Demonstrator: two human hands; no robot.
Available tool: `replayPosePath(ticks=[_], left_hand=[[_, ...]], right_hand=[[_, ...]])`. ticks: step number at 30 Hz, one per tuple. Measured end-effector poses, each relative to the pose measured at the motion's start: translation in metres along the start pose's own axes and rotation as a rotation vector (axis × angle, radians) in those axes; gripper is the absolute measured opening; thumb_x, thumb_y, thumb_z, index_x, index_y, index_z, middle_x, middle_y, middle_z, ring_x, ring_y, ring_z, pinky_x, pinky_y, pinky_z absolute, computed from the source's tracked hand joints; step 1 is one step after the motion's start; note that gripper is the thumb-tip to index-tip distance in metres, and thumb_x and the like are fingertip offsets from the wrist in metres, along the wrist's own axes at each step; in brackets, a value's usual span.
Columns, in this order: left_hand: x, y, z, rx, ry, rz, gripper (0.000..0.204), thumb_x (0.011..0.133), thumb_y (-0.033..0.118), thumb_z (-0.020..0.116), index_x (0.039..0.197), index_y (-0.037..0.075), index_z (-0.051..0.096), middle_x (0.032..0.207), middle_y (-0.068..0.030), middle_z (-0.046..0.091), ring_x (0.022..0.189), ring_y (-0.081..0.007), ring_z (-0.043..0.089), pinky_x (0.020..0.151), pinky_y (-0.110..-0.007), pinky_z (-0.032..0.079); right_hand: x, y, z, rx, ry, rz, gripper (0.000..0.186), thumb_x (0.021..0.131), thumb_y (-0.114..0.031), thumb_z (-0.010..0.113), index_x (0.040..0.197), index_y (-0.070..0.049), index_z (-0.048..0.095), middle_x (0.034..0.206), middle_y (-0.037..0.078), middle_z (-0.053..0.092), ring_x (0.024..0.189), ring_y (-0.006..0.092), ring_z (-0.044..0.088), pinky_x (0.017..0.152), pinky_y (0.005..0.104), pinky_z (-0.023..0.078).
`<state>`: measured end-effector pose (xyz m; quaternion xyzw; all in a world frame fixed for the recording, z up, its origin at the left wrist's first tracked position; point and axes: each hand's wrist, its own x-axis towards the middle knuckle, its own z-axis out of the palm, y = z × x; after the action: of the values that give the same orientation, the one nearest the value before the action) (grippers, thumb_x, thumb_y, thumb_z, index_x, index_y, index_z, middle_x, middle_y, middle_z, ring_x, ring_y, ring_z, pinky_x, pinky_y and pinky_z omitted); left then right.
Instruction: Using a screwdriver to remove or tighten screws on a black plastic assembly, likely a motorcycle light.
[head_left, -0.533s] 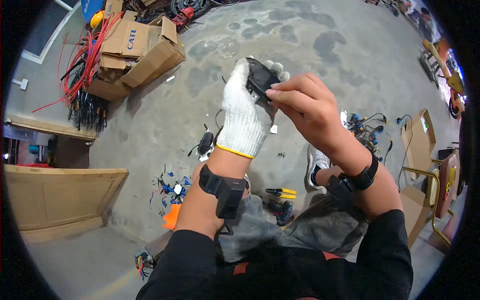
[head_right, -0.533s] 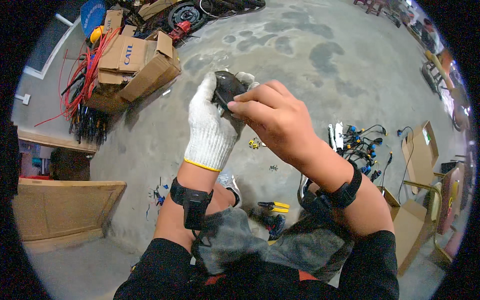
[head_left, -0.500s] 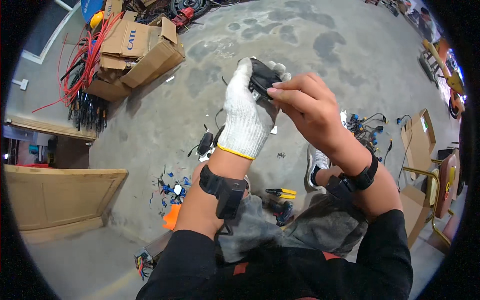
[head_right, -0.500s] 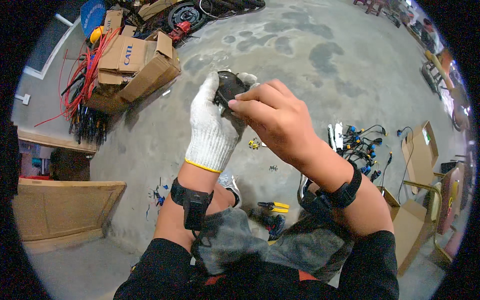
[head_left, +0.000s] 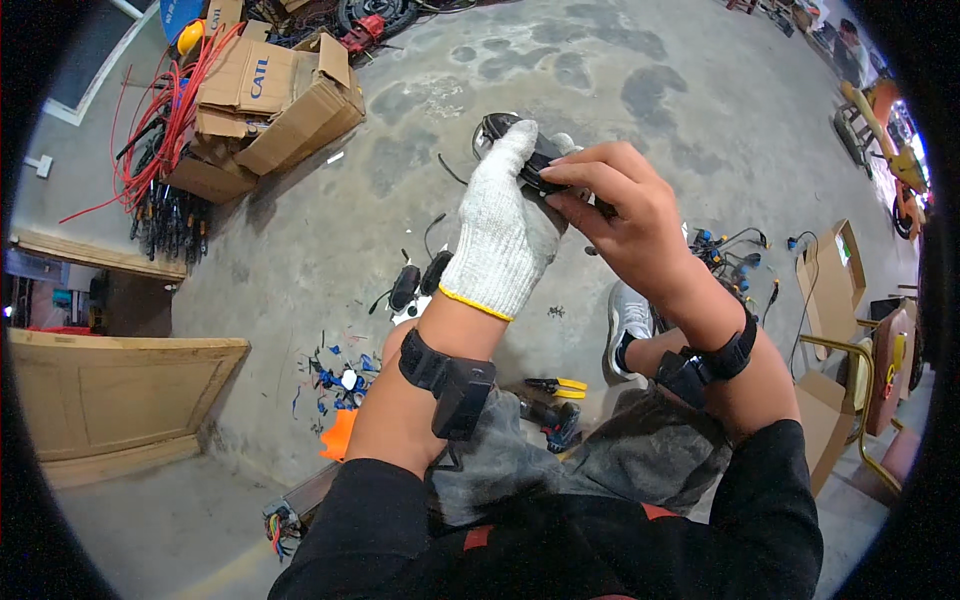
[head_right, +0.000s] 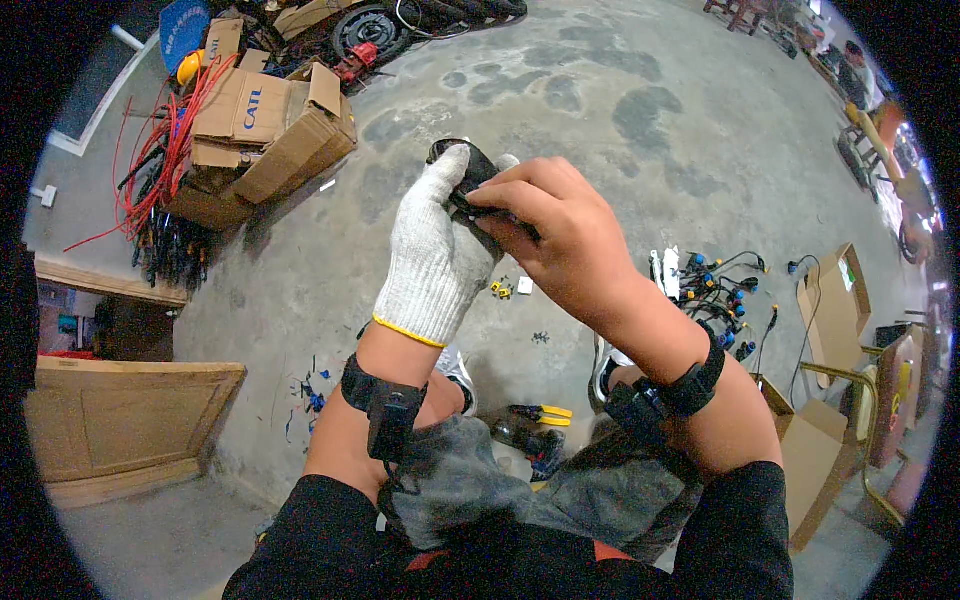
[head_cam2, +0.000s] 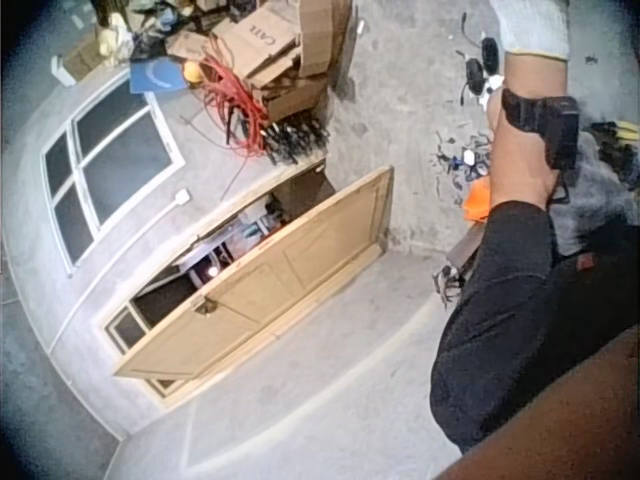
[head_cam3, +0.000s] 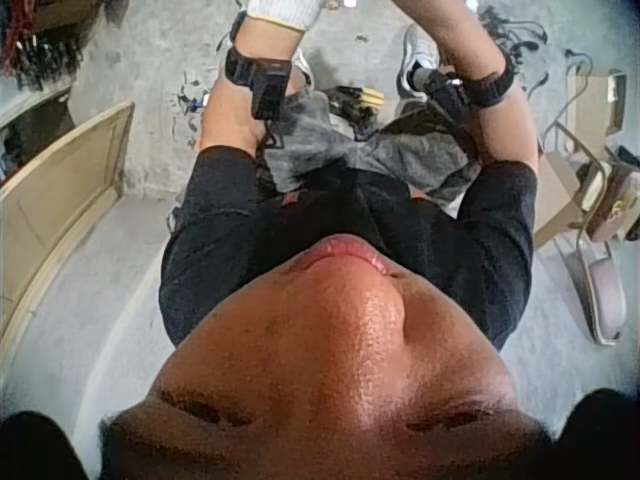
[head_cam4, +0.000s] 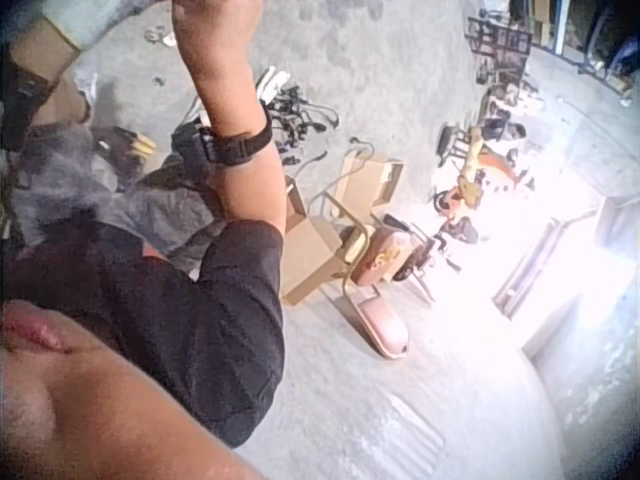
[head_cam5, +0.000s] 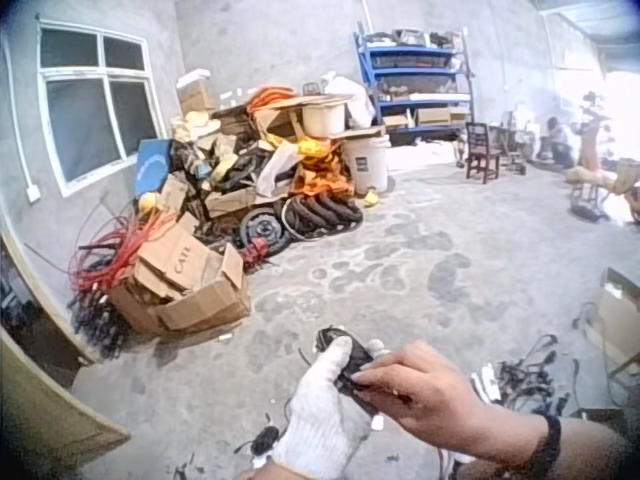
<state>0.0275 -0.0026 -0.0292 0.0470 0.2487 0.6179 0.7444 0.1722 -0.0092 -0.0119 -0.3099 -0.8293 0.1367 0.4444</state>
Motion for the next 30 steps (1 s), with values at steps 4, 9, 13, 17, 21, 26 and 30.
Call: replayPosePath(ticks=[4,9,13,17,21,26,30], left_hand=[[0.0002,-0.0004,0.0007,0.009,0.024,0.019,0.026,0.096,0.023,0.06,0.109,0.002,0.052,0.097,-0.0173,0.062,0.087,-0.0292,0.066,0.077,-0.044,0.058],[0.0005,0.001,-0.0039,0.014,0.0,0.004,0.021,0.096,0.021,0.058,0.105,0.004,0.054,0.096,-0.0155,0.062,0.084,-0.0279,0.066,0.074,-0.043,0.058],[-0.0023,0.0029,-0.003,0.043,-0.001,0.0,0.019,0.096,0.022,0.059,0.104,0.004,0.054,0.095,-0.0144,0.063,0.081,-0.0274,0.065,0.073,-0.042,0.058],[-0.0055,0.005,-0.0005,0.012,-0.005,-0.046,0.018,0.096,0.021,0.059,0.101,0.005,0.056,0.09,-0.0132,0.063,0.08,-0.0267,0.065,0.071,-0.039,0.057],[-0.0063,0.0051,0.0024,0.012,0.022,-0.009,0.017,0.096,0.022,0.059,0.099,0.005,0.057,0.088,-0.0122,0.064,0.078,-0.0254,0.065,0.069,-0.037,0.057],[-0.0046,0.0038,-0.0005,0.04,0.019,-0.014,0.018,0.095,0.024,0.059,0.098,0.006,0.058,0.088,-0.0109,0.064,0.077,-0.0237,0.064,0.068,-0.037,0.056],[-0.0022,0.0057,-0.0069,0.025,-0.01,-0.008,0.015,0.096,0.021,0.059,0.1,0.007,0.058,0.091,-0.0118,0.064,0.08,-0.0268,0.064,0.071,-0.042,0.056]], right_hand=[[-0.0001,-0.0009,0.0008,0.027,0.005,0.011,0.023,0.078,-0.007,0.075,0.1,-0.009,0.07,0.096,0.008,0.066,0.09,0.0287,0.061,0.076,0.0374,0.051],[-0.0001,-0.0009,0.0015,0.024,-0.004,0.01,0.022,0.078,-0.008,0.075,0.099,-0.009,0.07,0.095,0.008,0.065,0.089,0.0284,0.061,0.075,0.0374,0.051],[0.0,-0.0026,0.0024,-0.002,-0.011,-0.008,0.022,0.078,-0.008,0.075,0.1,-0.009,0.07,0.095,0.007,0.065,0.089,0.0279,0.062,0.075,0.0366,0.051],[-0.0013,-0.0036,0.0027,-0.059,-0.011,-0.079,0.024,0.078,-0.007,0.074,0.101,-0.009,0.071,0.096,0.007,0.065,0.09,0.0277,0.062,0.076,0.0366,0.052],[0.0,-0.0064,0.0027,-0.098,-0.024,-0.088,0.026,0.078,-0.007,0.073,0.104,-0.01,0.071,0.098,0.007,0.065,0.09,0.0278,0.062,0.076,0.0375,0.053],[-0.0008,-0.0053,0.0008,-0.096,-0.026,-0.087,0.025,0.08,-0.007,0.072,0.104,-0.01,0.07,0.098,0.007,0.065,0.09,0.0281,0.062,0.076,0.0382,0.053],[0.0004,-0.0045,0.0024,-0.033,-0.014,-0.042,0.022,0.082,-0.009,0.073,0.104,-0.009,0.07,0.096,0.008,0.065,0.089,0.0269,0.063,0.075,0.0369,0.052]])
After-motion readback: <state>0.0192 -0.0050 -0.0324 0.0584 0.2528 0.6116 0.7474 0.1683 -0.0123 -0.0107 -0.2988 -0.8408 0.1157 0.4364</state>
